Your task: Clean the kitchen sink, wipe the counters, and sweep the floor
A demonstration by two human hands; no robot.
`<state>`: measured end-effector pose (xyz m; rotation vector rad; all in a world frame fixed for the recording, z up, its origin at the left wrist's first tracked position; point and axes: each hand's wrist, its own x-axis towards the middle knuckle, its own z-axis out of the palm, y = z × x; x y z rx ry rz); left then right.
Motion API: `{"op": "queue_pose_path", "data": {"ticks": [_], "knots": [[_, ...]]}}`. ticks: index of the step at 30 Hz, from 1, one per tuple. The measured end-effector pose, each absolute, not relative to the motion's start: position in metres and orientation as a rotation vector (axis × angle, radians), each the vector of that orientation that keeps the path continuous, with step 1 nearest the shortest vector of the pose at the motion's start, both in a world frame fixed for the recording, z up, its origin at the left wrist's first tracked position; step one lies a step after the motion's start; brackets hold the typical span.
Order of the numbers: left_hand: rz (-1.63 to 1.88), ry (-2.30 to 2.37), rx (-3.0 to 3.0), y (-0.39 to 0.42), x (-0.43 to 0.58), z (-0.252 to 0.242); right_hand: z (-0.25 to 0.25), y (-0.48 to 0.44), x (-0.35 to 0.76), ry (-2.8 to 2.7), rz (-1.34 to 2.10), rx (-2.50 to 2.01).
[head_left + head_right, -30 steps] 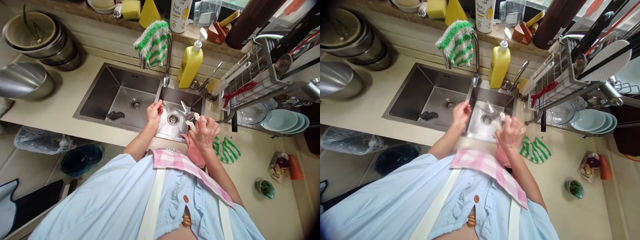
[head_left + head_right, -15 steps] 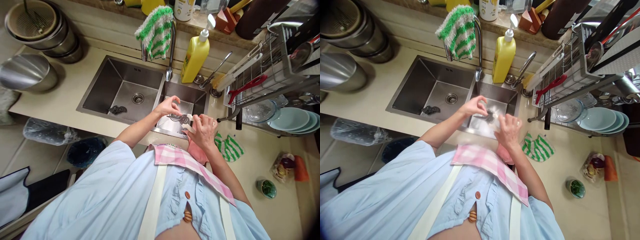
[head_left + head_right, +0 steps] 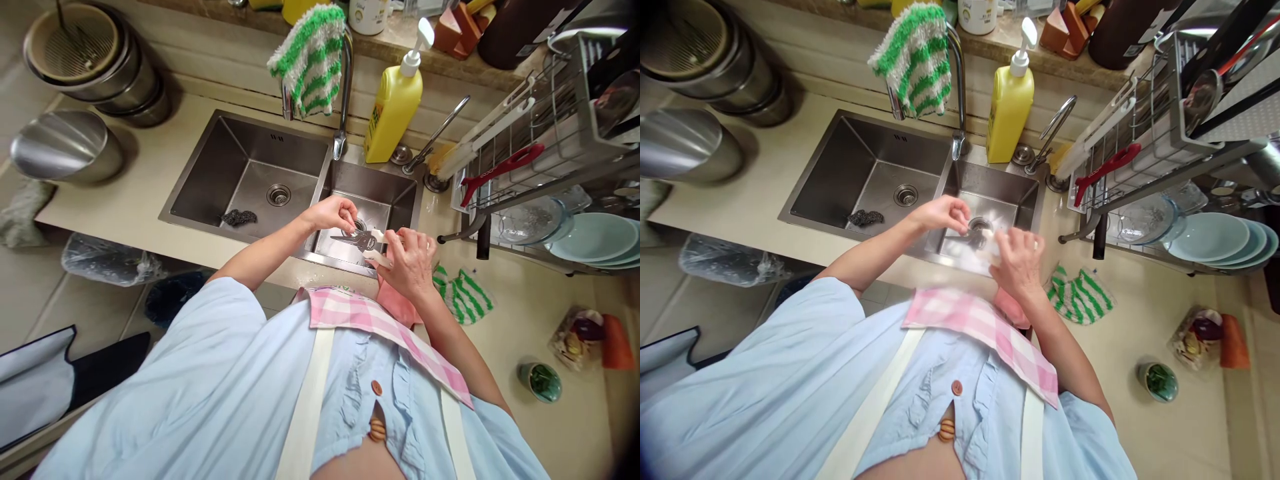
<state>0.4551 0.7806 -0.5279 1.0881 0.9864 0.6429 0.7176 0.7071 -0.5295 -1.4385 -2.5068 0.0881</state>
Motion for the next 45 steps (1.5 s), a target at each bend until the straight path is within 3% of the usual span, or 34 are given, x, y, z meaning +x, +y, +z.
{"op": "queue_pose_path", "data": {"ticks": [10,14,16,18,21,24,36,45], "knots": [[0.66,1.068,1.046,0.781,0.45,-0.525,-0.528,0.705,0.72,-2.522,0.073,-1.422],[0.694,1.216,1.068,0.787,0.428,-0.528,-0.527,0.706,0.73,-2.422,0.229,-1.506],[0.744,1.336,1.085,0.788,0.416,-0.527,-0.529,0.708,0.739,-2.258,0.475,-1.563],[0.839,1.376,1.078,0.784,0.414,-0.524,-0.534,0.711,0.746,-2.018,0.954,-1.522],[1.006,1.24,0.96,0.769,0.438,-0.522,-0.544,0.711,0.744,-1.554,1.82,-1.18],[1.026,1.005,0.822,0.749,0.48,-0.521,-0.55,0.705,0.73,-1.305,2.246,-0.812],[1.034,0.895,0.832,0.726,0.5,-0.508,-0.561,0.684,0.73,-0.951,2.658,-0.475],[1.042,0.899,0.882,0.712,0.498,-0.507,-0.55,0.682,0.732,-1.021,2.679,-0.562]]}}
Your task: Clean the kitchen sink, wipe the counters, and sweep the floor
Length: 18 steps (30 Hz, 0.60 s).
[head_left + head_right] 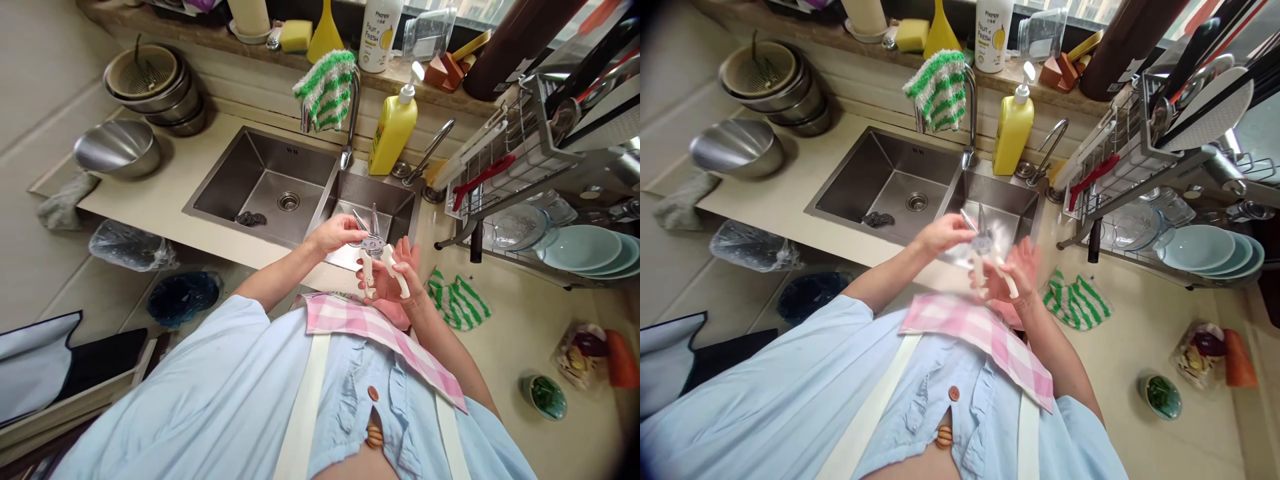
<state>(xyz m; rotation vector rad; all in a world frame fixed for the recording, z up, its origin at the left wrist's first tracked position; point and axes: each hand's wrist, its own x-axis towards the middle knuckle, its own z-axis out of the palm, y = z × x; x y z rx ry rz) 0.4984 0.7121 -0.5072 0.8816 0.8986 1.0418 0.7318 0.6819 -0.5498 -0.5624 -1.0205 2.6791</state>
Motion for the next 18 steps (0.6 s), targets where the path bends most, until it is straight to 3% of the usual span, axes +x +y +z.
{"op": "queue_pose_path", "data": {"ticks": [7,11,14,18], "knots": [[1.045,0.937,0.9,0.698,0.487,-0.503,-0.561,0.681,0.74,-0.929,2.804,-0.484],[1.331,1.029,0.702,0.688,0.459,-0.494,-0.565,0.688,0.745,-1.166,2.677,-0.647],[1.657,1.166,0.425,0.671,0.445,-0.489,-0.556,0.698,0.738,-1.801,2.063,-0.994],[1.592,1.378,0.49,0.651,0.448,-0.487,-0.538,0.708,0.72,-2.434,0.627,-1.183]]}}
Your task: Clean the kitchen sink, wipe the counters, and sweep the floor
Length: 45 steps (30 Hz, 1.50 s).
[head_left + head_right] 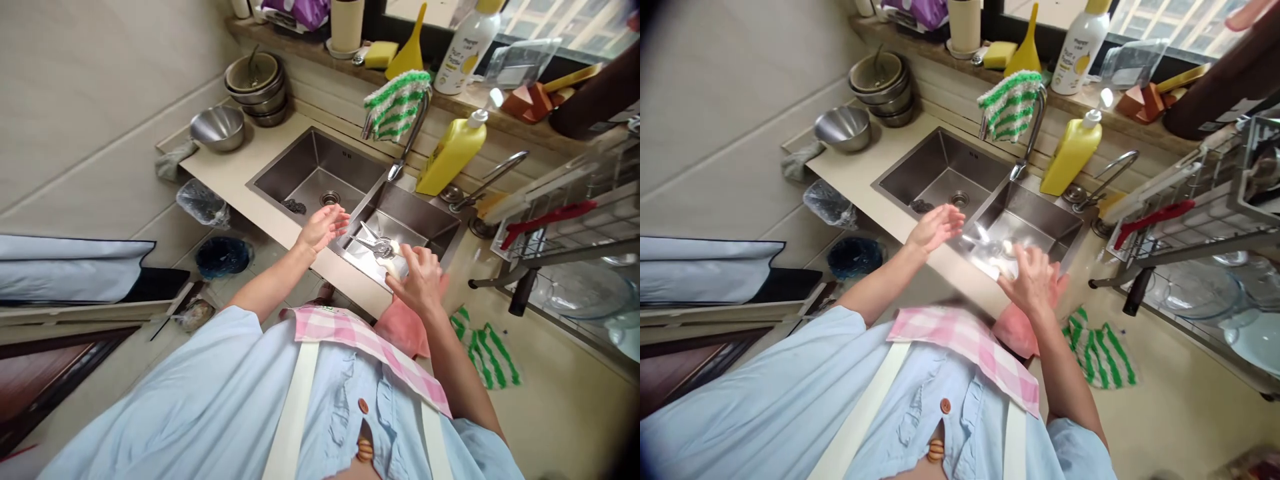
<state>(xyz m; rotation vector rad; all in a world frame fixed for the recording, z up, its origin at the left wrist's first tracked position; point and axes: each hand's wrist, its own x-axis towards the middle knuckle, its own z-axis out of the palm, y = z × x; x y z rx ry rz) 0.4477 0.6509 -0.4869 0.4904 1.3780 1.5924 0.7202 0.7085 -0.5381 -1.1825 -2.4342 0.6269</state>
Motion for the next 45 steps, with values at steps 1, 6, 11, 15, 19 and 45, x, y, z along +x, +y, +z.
{"op": "queue_pose_path", "data": {"ticks": [1,6,11,15,19,45], "knots": [[1.555,1.438,0.617,0.649,0.449,-0.487,-0.534,0.71,0.716,-2.489,0.394,-1.157],[1.056,1.497,1.209,0.663,0.438,-0.48,-0.517,0.712,0.696,-2.624,-0.048,-0.915],[0.824,1.451,1.27,0.689,0.398,-0.47,-0.501,0.716,0.665,-2.669,-0.16,-0.906],[0.761,1.352,1.233,0.708,0.362,-0.464,-0.495,0.721,0.629,-2.679,-0.173,-0.992],[0.78,1.317,1.228,0.727,0.333,-0.466,-0.492,0.726,0.594,-2.662,-0.186,-1.083],[1.32,1.231,0.204,0.777,0.339,-0.577,-0.565,0.798,0.544,-2.287,0.29,-1.774]]}}
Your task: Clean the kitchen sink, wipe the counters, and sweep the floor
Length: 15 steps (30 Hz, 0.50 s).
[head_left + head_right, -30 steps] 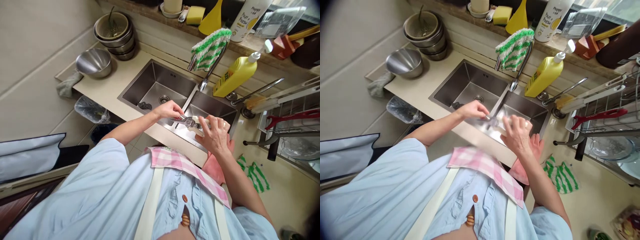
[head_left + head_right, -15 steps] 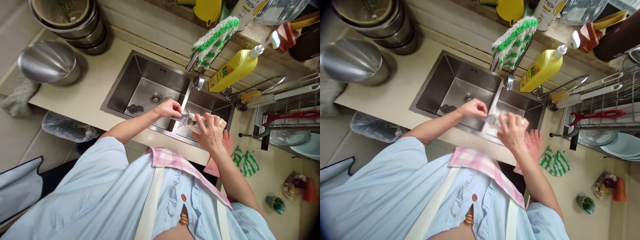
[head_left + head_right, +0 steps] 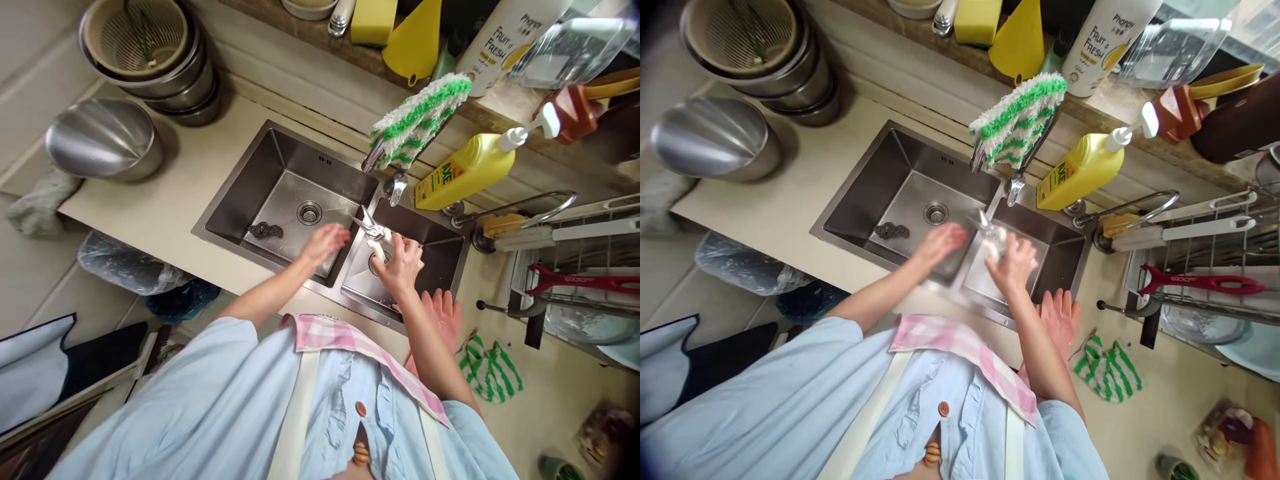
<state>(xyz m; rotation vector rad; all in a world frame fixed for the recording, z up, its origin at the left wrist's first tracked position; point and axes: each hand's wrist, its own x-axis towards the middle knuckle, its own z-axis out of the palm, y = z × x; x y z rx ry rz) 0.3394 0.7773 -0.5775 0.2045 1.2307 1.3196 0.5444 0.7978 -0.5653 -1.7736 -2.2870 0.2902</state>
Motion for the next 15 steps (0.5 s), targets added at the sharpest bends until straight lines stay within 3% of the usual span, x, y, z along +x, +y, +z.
{"op": "queue_pose_path", "data": {"ticks": [3,8,11,15], "knots": [[1.318,1.088,0.156,0.775,0.38,-0.584,-0.574,0.793,0.516,-2.242,0.44,-1.742],[1.356,1.174,0.005,0.796,0.373,-0.582,-0.584,0.831,0.52,-2.234,0.838,-1.324],[1.188,1.177,0.061,0.807,0.35,-0.582,-0.586,0.894,0.529,-1.757,1.036,-1.58],[1.118,1.151,0.136,0.821,0.338,-0.585,-0.582,0.96,0.508,-1.129,1.71,-1.614]]}}
